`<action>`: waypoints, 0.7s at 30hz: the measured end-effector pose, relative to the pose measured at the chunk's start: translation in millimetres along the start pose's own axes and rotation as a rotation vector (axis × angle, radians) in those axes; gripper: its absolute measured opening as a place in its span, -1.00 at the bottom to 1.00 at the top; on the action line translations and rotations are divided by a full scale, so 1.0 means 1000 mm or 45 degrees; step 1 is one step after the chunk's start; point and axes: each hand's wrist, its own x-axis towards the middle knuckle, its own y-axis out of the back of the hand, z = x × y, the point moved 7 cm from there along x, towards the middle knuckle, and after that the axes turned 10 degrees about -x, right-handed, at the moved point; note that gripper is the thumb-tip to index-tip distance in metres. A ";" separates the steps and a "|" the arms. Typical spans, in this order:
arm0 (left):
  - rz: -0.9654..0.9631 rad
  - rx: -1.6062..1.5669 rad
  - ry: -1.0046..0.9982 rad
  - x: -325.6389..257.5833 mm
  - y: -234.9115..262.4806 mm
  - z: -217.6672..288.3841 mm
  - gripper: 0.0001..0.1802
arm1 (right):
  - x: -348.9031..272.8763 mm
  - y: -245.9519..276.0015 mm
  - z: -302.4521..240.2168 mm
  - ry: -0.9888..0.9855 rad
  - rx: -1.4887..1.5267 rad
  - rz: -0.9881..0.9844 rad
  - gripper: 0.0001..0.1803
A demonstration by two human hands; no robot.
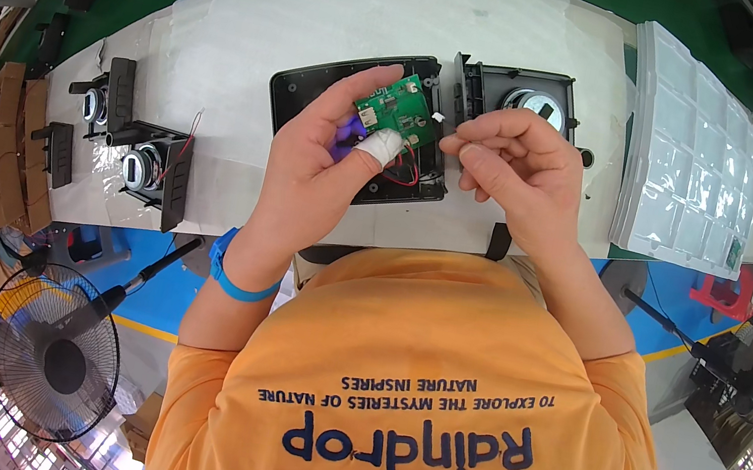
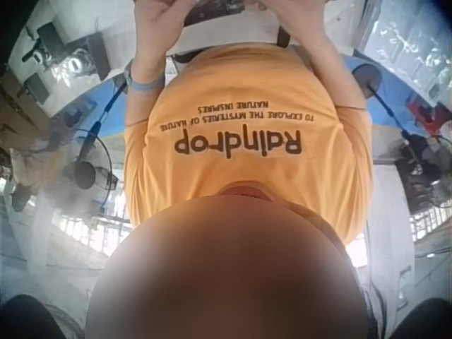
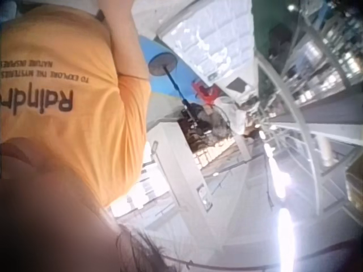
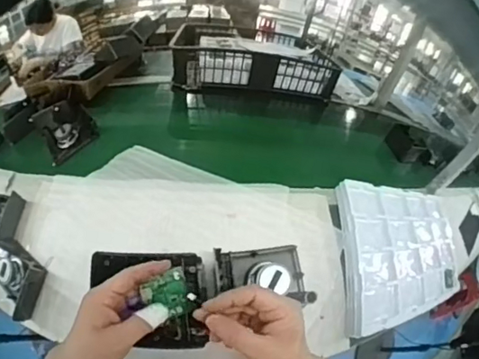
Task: Manually connecting wires and circuit boards inside a plastic housing at an assembly station.
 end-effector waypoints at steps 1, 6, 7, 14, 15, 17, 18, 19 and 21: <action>-0.006 0.011 -0.009 -0.001 0.000 0.000 -0.42 | 0.000 0.000 0.001 0.005 -0.013 -0.017 -0.78; -0.002 0.076 -0.055 -0.005 -0.007 0.005 -0.42 | -0.002 -0.008 0.012 -0.030 -0.145 -0.026 -0.78; 0.010 0.113 -0.088 -0.006 -0.007 0.007 -0.42 | -0.003 -0.008 0.015 -0.079 -0.157 0.023 -0.76; 0.028 0.386 -0.154 -0.009 -0.004 0.002 -0.40 | -0.003 -0.006 0.009 0.065 -0.675 0.092 -0.79; 0.047 0.340 -0.179 -0.010 -0.006 0.002 -0.40 | -0.002 -0.006 0.007 0.090 -0.713 0.116 -0.82; 0.067 0.295 -0.203 -0.011 -0.007 0.002 -0.40 | -0.001 -0.006 0.007 0.115 -0.750 0.140 -0.86; 0.061 0.320 -0.221 -0.011 -0.008 0.003 -0.39 | 0.000 -0.006 0.004 0.187 -0.796 0.171 -0.87; 0.056 0.347 -0.240 -0.011 -0.009 0.003 -0.39 | -0.001 -0.006 0.002 0.260 -0.840 0.202 -0.88; 0.062 0.465 -0.254 -0.012 -0.010 0.007 -0.39 | -0.003 -0.006 0.000 0.358 -0.856 0.236 -0.88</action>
